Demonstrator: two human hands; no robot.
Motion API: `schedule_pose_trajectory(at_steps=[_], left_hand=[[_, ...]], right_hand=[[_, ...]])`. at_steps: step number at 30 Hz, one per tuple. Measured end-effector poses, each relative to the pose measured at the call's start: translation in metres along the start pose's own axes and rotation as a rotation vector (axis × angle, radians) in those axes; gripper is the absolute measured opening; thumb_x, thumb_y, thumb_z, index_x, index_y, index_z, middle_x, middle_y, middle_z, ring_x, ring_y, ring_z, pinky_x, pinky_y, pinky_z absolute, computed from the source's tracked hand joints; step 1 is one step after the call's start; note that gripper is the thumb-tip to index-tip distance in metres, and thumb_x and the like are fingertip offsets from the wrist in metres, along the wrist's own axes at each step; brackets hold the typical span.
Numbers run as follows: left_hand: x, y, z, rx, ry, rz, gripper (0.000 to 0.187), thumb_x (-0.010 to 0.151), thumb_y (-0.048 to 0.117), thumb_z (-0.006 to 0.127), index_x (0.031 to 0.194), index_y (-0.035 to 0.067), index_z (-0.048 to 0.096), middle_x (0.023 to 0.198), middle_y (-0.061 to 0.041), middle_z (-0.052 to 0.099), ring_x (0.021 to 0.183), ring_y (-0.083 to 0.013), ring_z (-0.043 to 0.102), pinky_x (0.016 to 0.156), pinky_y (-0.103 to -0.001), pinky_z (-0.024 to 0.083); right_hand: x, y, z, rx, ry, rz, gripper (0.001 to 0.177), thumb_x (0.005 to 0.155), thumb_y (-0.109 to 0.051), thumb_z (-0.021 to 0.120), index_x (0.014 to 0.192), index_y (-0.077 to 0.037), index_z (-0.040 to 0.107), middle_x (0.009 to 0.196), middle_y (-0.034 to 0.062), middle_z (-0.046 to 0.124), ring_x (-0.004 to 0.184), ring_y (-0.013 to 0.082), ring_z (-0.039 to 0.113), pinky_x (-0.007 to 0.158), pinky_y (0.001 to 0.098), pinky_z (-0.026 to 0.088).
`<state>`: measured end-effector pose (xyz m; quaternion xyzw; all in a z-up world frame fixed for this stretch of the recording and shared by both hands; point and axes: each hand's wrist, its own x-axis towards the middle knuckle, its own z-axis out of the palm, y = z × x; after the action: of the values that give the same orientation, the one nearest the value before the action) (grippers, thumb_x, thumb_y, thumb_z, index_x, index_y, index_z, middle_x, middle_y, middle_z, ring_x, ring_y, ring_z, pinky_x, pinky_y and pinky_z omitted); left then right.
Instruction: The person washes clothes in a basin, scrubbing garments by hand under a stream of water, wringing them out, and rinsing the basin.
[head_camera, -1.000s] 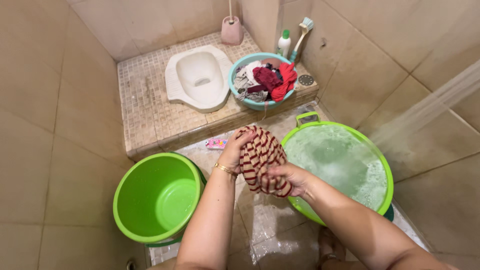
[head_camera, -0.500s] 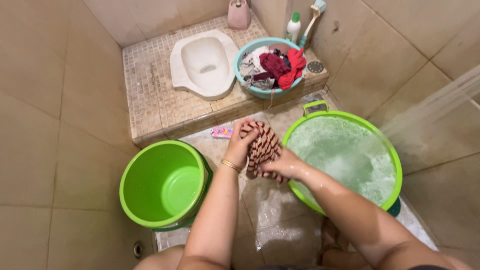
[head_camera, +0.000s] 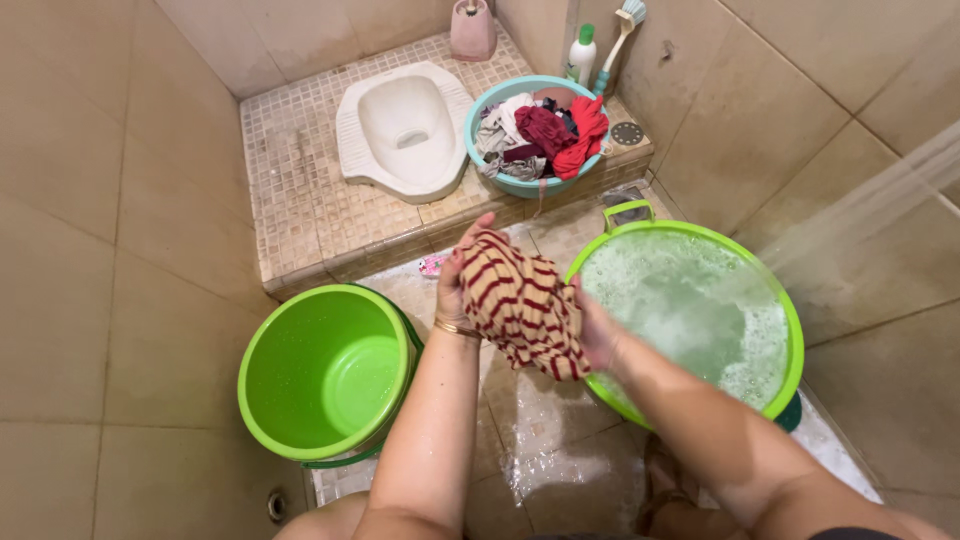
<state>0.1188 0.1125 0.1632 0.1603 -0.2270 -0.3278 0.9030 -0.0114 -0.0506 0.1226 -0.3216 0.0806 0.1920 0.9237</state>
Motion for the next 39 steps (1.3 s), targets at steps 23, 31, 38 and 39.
schedule_pose_trajectory(at_steps=[23,31,38,39], left_hand=[[-0.001,0.002,0.026,1.211,0.428,-0.052,0.03,0.089,0.023,0.071,0.109,0.001,0.067,0.099,-0.01,0.075,0.09,-0.0181,0.07,0.081,-0.032,0.058],[-0.024,-0.041,-0.029,1.506,0.703,-0.124,0.033,0.086,0.033,0.072,0.102,0.004,0.07,0.095,-0.015,0.077,0.09,-0.0266,0.074,0.084,-0.035,0.057],[-0.013,-0.061,-0.109,1.186,0.741,-0.039,0.042,0.095,0.036,0.066,0.126,0.011,0.054,0.098,-0.012,0.066,0.091,-0.0259,0.066,0.082,-0.037,0.054],[-0.011,-0.06,-0.121,1.181,0.74,-0.038,0.042,0.095,0.036,0.066,0.126,0.011,0.054,0.098,-0.012,0.066,0.091,-0.0259,0.066,0.082,-0.037,0.054]], right_hand=[[-0.009,0.023,0.068,-0.791,0.426,-0.094,0.053,0.069,-0.021,0.086,0.118,-0.005,0.07,0.109,0.0057,0.078,0.102,0.02,0.072,0.092,0.0338,0.057],[0.016,0.079,-0.002,-0.725,0.464,-0.102,0.04,0.072,-0.019,0.079,0.107,-0.002,0.075,0.1,0.0086,0.078,0.093,0.0207,0.072,0.086,0.0369,0.058],[0.024,0.039,-0.036,-0.543,0.397,-0.224,0.075,0.068,-0.014,0.083,0.136,-0.005,0.052,0.126,0.0064,0.07,0.114,0.0187,0.067,0.101,0.0351,0.053],[0.028,0.023,-0.036,-0.601,0.475,-0.286,0.081,0.067,-0.013,0.084,0.139,-0.005,0.046,0.127,0.0085,0.069,0.115,0.0201,0.067,0.102,0.036,0.052]])
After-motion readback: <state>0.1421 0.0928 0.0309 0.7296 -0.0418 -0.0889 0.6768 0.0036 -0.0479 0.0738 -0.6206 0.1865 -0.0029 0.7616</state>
